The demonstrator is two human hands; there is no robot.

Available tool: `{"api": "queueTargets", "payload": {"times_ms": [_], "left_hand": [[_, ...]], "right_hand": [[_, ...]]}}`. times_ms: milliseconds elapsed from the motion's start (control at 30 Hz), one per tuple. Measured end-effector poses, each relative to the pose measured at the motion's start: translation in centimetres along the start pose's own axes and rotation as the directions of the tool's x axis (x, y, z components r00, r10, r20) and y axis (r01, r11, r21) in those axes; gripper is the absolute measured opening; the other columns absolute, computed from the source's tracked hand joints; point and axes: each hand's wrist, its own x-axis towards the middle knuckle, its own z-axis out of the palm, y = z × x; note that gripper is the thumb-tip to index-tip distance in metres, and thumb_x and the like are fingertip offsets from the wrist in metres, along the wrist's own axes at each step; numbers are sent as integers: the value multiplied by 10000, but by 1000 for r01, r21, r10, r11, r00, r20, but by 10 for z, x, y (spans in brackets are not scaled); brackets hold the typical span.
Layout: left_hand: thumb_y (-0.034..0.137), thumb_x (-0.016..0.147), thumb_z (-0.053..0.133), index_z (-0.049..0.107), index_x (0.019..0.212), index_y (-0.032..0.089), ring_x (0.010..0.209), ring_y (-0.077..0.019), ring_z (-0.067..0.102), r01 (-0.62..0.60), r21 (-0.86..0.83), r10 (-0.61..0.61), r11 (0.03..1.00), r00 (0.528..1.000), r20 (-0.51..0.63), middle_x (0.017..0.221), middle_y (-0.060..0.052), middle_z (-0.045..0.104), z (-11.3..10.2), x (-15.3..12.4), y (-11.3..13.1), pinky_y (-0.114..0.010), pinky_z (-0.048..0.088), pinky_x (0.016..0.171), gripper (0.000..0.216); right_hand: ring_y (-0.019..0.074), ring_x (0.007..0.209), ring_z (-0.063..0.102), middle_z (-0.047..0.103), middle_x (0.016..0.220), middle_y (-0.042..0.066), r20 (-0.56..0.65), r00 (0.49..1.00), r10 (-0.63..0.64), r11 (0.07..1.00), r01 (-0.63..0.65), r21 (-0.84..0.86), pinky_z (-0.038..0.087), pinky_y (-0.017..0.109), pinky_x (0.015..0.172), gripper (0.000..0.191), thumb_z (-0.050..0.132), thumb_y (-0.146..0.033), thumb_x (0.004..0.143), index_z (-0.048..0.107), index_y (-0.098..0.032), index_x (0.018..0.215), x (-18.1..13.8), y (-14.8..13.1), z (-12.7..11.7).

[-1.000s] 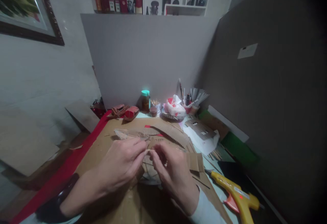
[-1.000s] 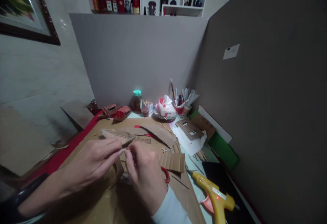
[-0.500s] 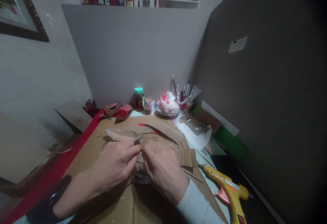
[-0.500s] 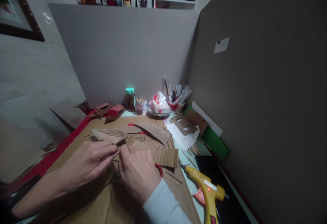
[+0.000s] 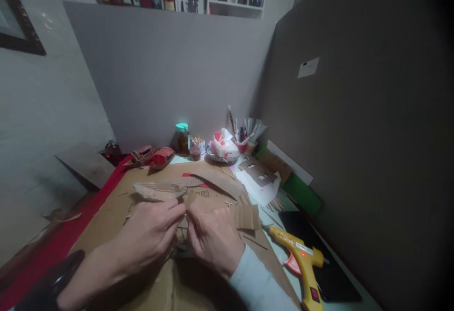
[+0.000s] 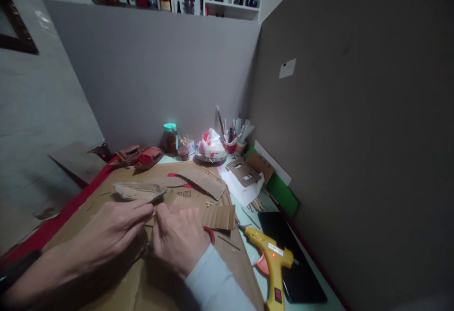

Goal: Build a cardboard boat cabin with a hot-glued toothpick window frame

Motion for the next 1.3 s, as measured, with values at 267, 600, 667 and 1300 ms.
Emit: {"api": "queueTargets", "payload": {"times_ms": [267,600,667,1300], "left_hand": [[183,941,329,476,750,203,601,-175,534,-14,10,14,1000,1000,-25,700,-9,554,-1,3,1,-289,330,560,242],[207,954,314,472,743,198,640,-188,509,-4,52,2,999,999,48,728,-24,546,-8,8,3,-305,299,590,263],[205,951,314,479,754,199,657,-198,514,9,57,-13,998,998,64,746,-31,559,-7,9,3,-314,297,597,258],[192,913,447,584,832,175,668,-186,546,135,-26,-135,990,990,31,770,-24,584,10,18,12,-302,367,604,160]], "right_hand": [[173,665,582,675,797,24,-18,1000,13,1000,-13,16,183,330,562,51,464,-201,859,514,-206,850,0,0,-1],[155,619,558,672,752,16,-46,999,12,999,-10,47,158,329,555,147,435,-200,930,511,-206,805,1,7,-5],[155,615,556,665,734,21,-60,998,14,998,-11,56,162,330,559,167,426,-198,932,506,-205,786,1,8,-5],[189,650,599,686,735,71,-105,982,156,985,-147,86,181,334,573,87,490,-190,808,569,-185,775,-2,4,14]]}}
